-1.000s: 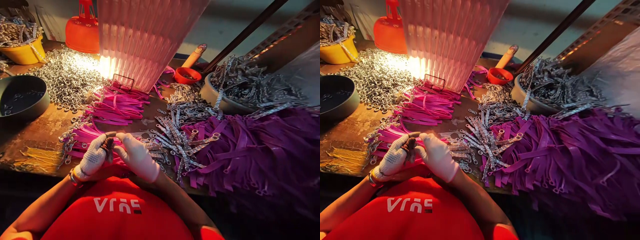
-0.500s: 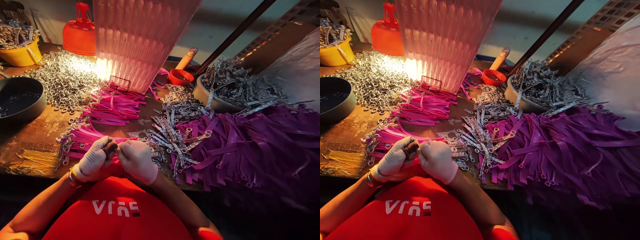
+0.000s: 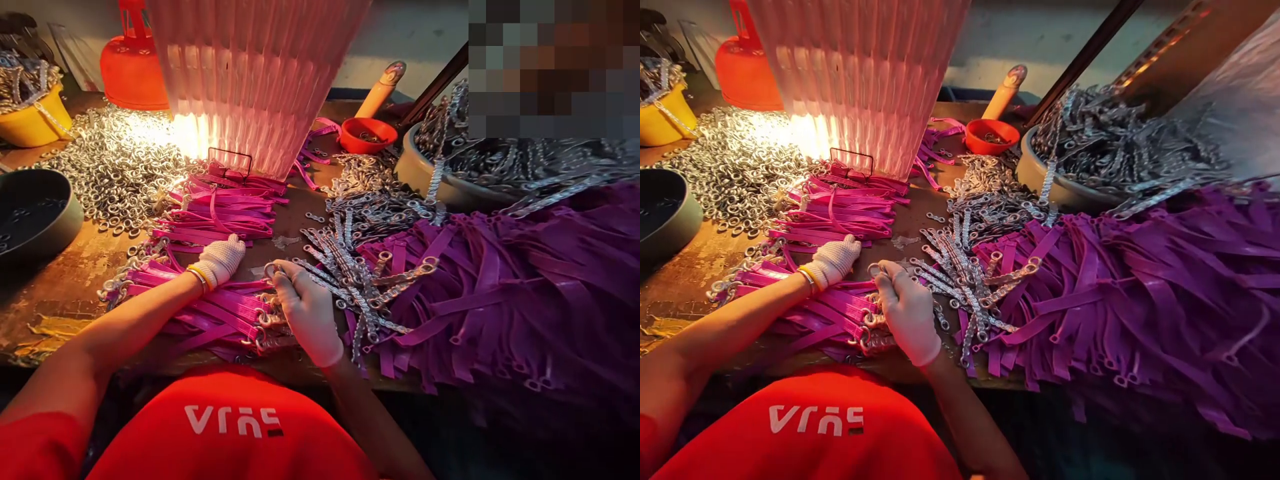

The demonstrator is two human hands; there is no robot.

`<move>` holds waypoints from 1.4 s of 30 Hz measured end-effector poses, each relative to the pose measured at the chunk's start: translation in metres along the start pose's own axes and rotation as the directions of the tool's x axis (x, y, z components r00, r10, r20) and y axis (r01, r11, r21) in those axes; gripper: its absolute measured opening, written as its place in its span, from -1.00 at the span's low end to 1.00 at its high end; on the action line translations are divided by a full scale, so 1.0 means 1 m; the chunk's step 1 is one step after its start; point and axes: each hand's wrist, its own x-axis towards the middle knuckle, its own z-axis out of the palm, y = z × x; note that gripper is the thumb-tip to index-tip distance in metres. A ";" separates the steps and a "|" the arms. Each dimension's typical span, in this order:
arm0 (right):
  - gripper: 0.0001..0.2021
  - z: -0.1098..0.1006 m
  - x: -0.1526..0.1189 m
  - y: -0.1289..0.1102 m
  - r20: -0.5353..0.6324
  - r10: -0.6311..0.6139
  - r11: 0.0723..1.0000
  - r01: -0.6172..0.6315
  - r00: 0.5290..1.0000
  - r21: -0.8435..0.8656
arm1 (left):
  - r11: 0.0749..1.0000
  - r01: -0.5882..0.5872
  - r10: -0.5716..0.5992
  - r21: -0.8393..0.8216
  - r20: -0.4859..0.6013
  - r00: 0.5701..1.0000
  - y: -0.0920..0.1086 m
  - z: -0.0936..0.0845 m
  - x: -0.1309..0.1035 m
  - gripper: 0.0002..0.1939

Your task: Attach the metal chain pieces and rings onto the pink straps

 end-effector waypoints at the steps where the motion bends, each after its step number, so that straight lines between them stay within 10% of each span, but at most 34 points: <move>1: -0.73 0.000 0.000 0.001 0.015 0.005 1.000 -0.005 1.000 0.003 | 0.999 0.035 -0.035 0.014 -0.006 0.999 0.003 0.004 0.004 -0.70; 8: -0.78 0.001 0.003 0.003 0.012 -0.128 0.990 0.127 0.992 0.058 | 0.999 -0.035 0.035 0.024 -0.033 0.999 0.003 -0.013 -0.017 -0.78; 10: -0.75 0.007 0.006 0.000 0.028 -0.184 0.982 0.182 0.983 0.044 | 0.979 -0.076 0.079 -0.190 0.008 0.997 -0.004 -0.027 -0.039 -0.75; 13: -0.72 0.018 0.010 -0.007 0.078 -0.282 0.959 0.282 0.956 0.005 | 0.695 0.026 0.057 -0.719 0.091 0.994 -0.011 -0.041 -0.077 -0.69; 16: -0.72 0.029 0.011 -0.016 0.164 -0.318 0.938 0.336 0.934 -0.092 | 0.485 0.132 0.023 -0.865 0.164 0.986 -0.011 -0.043 -0.109 -0.65; 19: -0.76 0.036 0.006 -0.023 0.209 -0.364 0.869 0.412 0.908 -0.273 | 0.527 0.143 0.032 -0.838 0.188 0.982 -0.009 -0.039 -0.128 -0.59; 24: -0.75 0.038 -0.007 -0.020 0.238 -0.515 0.662 0.559 0.823 -0.499 | 0.825 -0.205 0.210 -0.527 -0.051 0.976 -0.012 -0.036 -0.129 -0.83; 29: -0.74 0.045 -0.017 -0.011 0.162 -0.518 0.653 0.510 0.840 -0.560 | 0.792 -0.365 0.431 -0.489 0.025 0.902 -0.021 -0.018 -0.123 -0.85; 33: -0.77 0.045 -0.022 -0.011 0.114 -0.425 0.764 0.423 0.898 -0.486 | 0.761 -0.312 0.311 -0.569 -0.103 0.945 -0.023 0.001 -0.132 -0.90; 37: -0.69 0.034 -0.024 -0.020 0.218 -0.380 0.825 0.436 0.899 -0.359 | 0.581 -0.129 0.227 -0.804 0.008 0.974 -0.024 0.002 -0.143 -0.69; 42: -0.58 0.028 -0.019 -0.030 0.417 -0.204 0.758 0.413 0.886 -0.505 | 0.690 -0.292 0.211 -0.662 -0.202 0.956 -0.027 0.004 -0.146 -0.72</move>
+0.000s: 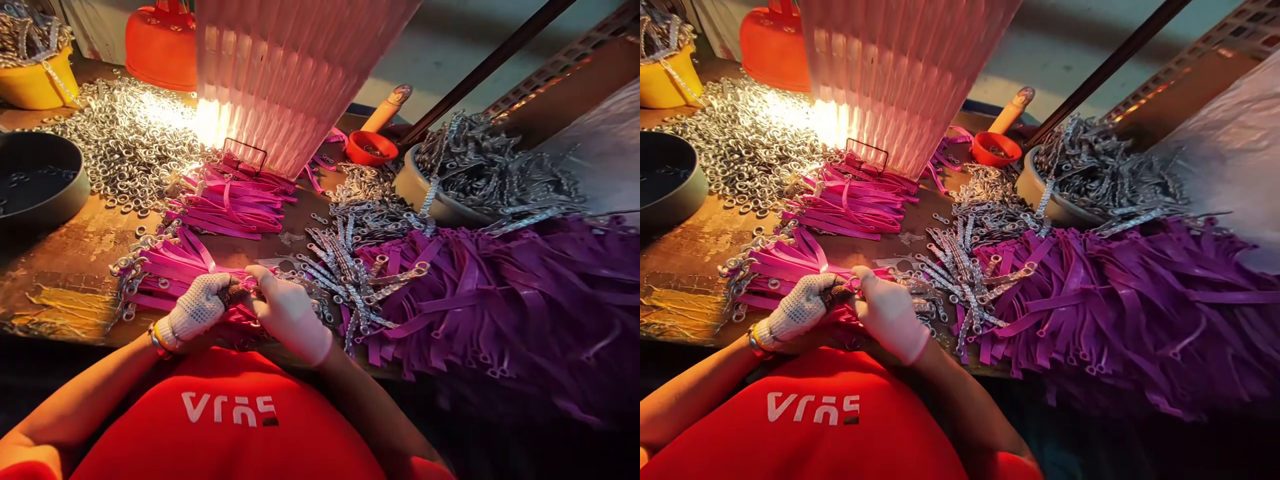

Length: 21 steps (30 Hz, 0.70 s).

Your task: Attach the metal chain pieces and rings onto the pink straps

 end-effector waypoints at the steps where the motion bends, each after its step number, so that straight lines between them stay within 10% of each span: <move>1: -0.65 0.000 0.001 0.000 0.018 0.006 0.999 -0.005 1.000 -0.042 | 0.999 -0.013 0.015 0.051 -0.025 1.000 -0.002 0.001 0.000 -0.72; 13: -0.70 0.006 0.005 0.006 -0.032 -0.320 0.914 0.300 0.947 -0.274 | 0.980 -0.090 0.065 0.175 0.145 0.987 0.001 -0.011 0.009 -0.74; 16: -0.62 -0.002 0.006 0.018 -0.156 -0.294 0.926 0.240 0.943 -0.291 | 0.929 -0.147 0.085 0.341 0.191 0.978 0.014 -0.043 0.020 -0.71; 21: -0.59 -0.014 -0.020 0.040 -0.231 -0.106 0.980 0.062 0.967 -0.190 | 0.824 -0.048 0.139 0.565 -0.118 0.983 0.017 -0.123 0.024 -0.78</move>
